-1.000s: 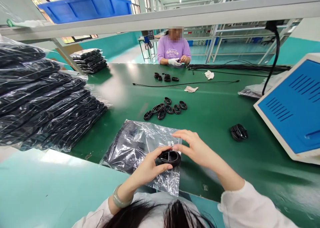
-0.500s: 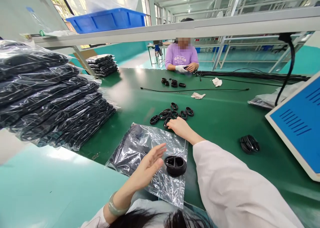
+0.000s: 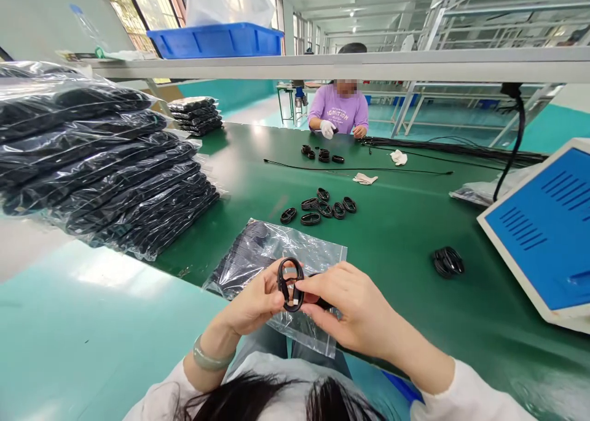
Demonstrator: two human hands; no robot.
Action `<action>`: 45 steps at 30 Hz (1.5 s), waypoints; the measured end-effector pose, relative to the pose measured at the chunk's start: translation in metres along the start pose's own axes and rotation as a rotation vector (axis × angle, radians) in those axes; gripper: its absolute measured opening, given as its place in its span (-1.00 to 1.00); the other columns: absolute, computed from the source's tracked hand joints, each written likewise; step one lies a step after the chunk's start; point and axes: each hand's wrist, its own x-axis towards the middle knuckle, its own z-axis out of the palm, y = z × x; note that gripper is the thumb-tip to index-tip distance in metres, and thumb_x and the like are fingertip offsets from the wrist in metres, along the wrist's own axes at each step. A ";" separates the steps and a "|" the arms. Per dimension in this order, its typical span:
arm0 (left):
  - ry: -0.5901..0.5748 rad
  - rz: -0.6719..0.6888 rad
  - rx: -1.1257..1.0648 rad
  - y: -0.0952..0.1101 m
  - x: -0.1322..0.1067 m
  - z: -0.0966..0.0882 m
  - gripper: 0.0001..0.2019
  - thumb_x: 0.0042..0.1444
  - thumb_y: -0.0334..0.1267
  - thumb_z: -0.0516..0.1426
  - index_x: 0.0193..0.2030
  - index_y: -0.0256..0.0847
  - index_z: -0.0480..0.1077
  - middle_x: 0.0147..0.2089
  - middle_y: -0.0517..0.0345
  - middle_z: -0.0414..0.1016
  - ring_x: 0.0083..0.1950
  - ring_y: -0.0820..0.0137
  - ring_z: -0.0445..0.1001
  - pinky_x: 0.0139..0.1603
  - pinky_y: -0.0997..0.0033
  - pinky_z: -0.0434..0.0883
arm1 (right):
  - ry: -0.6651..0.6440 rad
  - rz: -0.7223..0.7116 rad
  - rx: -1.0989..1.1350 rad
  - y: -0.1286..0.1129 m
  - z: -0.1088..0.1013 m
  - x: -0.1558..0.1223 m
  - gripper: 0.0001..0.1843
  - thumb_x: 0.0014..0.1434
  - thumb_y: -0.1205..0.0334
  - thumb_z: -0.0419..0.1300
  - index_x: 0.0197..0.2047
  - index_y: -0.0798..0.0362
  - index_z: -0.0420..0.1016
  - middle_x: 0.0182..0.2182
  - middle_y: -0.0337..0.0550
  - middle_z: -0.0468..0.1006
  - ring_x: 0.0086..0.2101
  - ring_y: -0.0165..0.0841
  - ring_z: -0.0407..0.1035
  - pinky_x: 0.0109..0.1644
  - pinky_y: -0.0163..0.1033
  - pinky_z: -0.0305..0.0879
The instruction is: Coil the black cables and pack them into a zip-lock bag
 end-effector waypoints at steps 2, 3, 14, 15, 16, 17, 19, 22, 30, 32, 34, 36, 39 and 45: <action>0.024 0.023 0.036 -0.002 -0.006 0.004 -0.52 -0.07 -0.27 0.45 -0.02 -0.17 0.42 -0.10 0.13 0.52 -0.18 0.45 0.52 -0.17 0.51 0.44 | 0.099 0.097 0.048 -0.013 0.009 -0.005 -0.75 0.33 0.33 0.19 0.07 -0.04 0.43 -0.22 -0.18 0.65 -0.28 -0.35 0.51 -0.19 -0.19 0.42; 0.036 0.034 0.057 -0.002 -0.008 0.006 -0.53 -0.07 -0.29 0.45 -0.03 -0.19 0.42 -0.07 0.10 0.52 -0.17 0.44 0.53 -0.14 0.48 0.45 | 0.154 0.140 0.059 -0.019 0.014 -0.007 -0.77 0.33 0.36 0.18 0.03 -0.04 0.43 -0.20 -0.17 0.64 -0.26 -0.35 0.52 -0.18 -0.20 0.43; 0.093 -0.035 0.279 0.004 -0.026 0.019 -0.35 -0.02 -0.35 0.41 0.21 -0.03 0.32 0.01 0.12 0.44 -0.12 0.42 0.52 -0.13 0.42 0.50 | 0.242 0.244 0.166 -0.029 0.033 -0.011 -0.81 0.33 0.43 0.15 -0.15 -0.06 0.50 -0.30 -0.19 0.47 -0.29 -0.37 0.43 -0.25 -0.29 0.43; 0.095 -0.039 0.275 0.003 -0.026 0.019 -0.39 -0.02 -0.35 0.42 0.17 -0.03 0.34 0.03 0.12 0.42 -0.14 0.44 0.51 -0.17 0.43 0.51 | 0.204 0.273 0.214 -0.028 0.032 -0.010 -0.82 0.33 0.43 0.14 -0.19 -0.05 0.50 -0.31 -0.19 0.46 -0.30 -0.38 0.43 -0.25 -0.30 0.43; 0.093 -0.045 0.263 0.002 -0.026 0.018 -0.41 -0.03 -0.34 0.42 0.14 -0.04 0.35 0.03 0.14 0.41 -0.17 0.46 0.51 -0.20 0.44 0.51 | 0.165 0.308 0.261 -0.027 0.032 -0.011 -0.82 0.34 0.42 0.13 -0.21 -0.04 0.49 -0.32 -0.20 0.45 -0.30 -0.38 0.42 -0.25 -0.30 0.43; 0.088 -0.052 0.244 0.001 -0.026 0.018 -0.42 -0.02 -0.33 0.42 0.13 -0.05 0.34 0.01 0.15 0.41 -0.21 0.46 0.51 -0.24 0.44 0.51 | 0.138 0.340 0.295 -0.027 0.033 -0.011 -0.83 0.34 0.42 0.13 -0.22 -0.03 0.48 -0.32 -0.20 0.44 -0.32 -0.39 0.41 -0.26 -0.31 0.43; 0.079 -0.069 0.192 0.000 -0.025 0.016 -0.43 -0.01 -0.30 0.41 0.12 -0.07 0.32 -0.06 0.16 0.43 -0.26 0.45 0.54 -0.28 0.44 0.51 | 0.164 0.375 0.311 -0.029 0.038 -0.013 -0.85 0.32 0.41 0.16 -0.15 -0.03 0.47 -0.32 -0.21 0.43 -0.36 -0.40 0.38 -0.32 -0.32 0.41; 0.057 -0.085 0.116 -0.001 -0.025 0.014 -0.43 0.00 -0.26 0.40 0.13 -0.11 0.30 -0.10 0.13 0.47 -0.26 0.40 0.57 -0.30 0.44 0.50 | 0.293 0.340 0.256 -0.034 0.049 -0.016 -0.76 0.29 0.42 0.21 -0.01 -0.04 0.47 -0.29 -0.20 0.46 -0.38 -0.41 0.38 -0.37 -0.34 0.37; -0.033 -0.139 -0.061 -0.008 -0.026 0.003 -0.39 -0.02 -0.21 0.41 0.15 -0.14 0.31 -0.17 0.13 0.53 -0.30 0.40 0.60 -0.35 0.53 0.53 | 0.059 0.572 0.682 -0.038 0.035 -0.014 -0.78 0.40 0.15 0.14 -0.30 -0.05 0.52 -0.32 -0.24 0.46 -0.21 -0.37 0.38 0.01 -0.25 0.31; -0.050 -0.127 -0.108 -0.011 -0.026 0.000 -0.37 -0.05 -0.19 0.42 0.15 -0.14 0.32 -0.14 0.11 0.54 -0.32 0.41 0.60 -0.36 0.53 0.54 | -0.041 0.632 0.743 -0.033 0.032 -0.017 -0.70 0.41 0.06 0.11 -0.33 -0.01 0.49 -0.31 -0.23 0.45 -0.23 -0.37 0.35 -0.07 -0.26 0.29; -0.090 -0.117 -0.139 -0.014 -0.026 -0.002 -0.37 -0.08 -0.18 0.44 0.12 -0.16 0.35 -0.11 0.09 0.53 -0.34 0.42 0.59 -0.39 0.54 0.54 | -0.115 0.674 0.749 -0.028 0.031 -0.020 -0.63 0.41 -0.02 0.08 -0.35 0.02 0.44 -0.33 -0.23 0.41 -0.28 -0.38 0.31 -0.14 -0.27 0.26; -0.142 -0.109 -0.166 -0.017 -0.026 -0.004 -0.37 -0.10 -0.17 0.44 0.11 -0.15 0.36 -0.07 0.06 0.53 -0.36 0.42 0.59 -0.43 0.54 0.54 | -0.165 0.697 0.747 -0.025 0.033 -0.022 -0.60 0.41 -0.08 0.05 -0.33 0.03 0.41 -0.33 -0.23 0.37 -0.29 -0.38 0.28 -0.17 -0.27 0.25; -0.222 -0.100 -0.211 -0.019 -0.025 -0.005 -0.35 -0.12 -0.15 0.44 0.13 -0.12 0.36 0.04 0.01 0.50 -0.37 0.40 0.60 -0.48 0.54 0.52 | -0.214 0.690 0.764 -0.024 0.035 -0.022 -0.59 0.40 -0.12 0.04 -0.25 0.03 0.44 -0.28 -0.20 0.37 -0.24 -0.35 0.28 -0.12 -0.24 0.28; -0.320 -0.135 -0.210 -0.017 -0.021 -0.006 -0.34 -0.17 -0.13 0.47 0.09 -0.14 0.39 0.09 -0.06 0.51 -0.40 0.39 0.59 -0.51 0.50 0.53 | -0.154 0.724 0.978 -0.029 0.039 -0.014 -0.60 0.27 -0.18 0.21 -0.28 0.02 0.44 -0.33 -0.22 0.41 -0.28 -0.34 0.33 -0.15 -0.24 0.32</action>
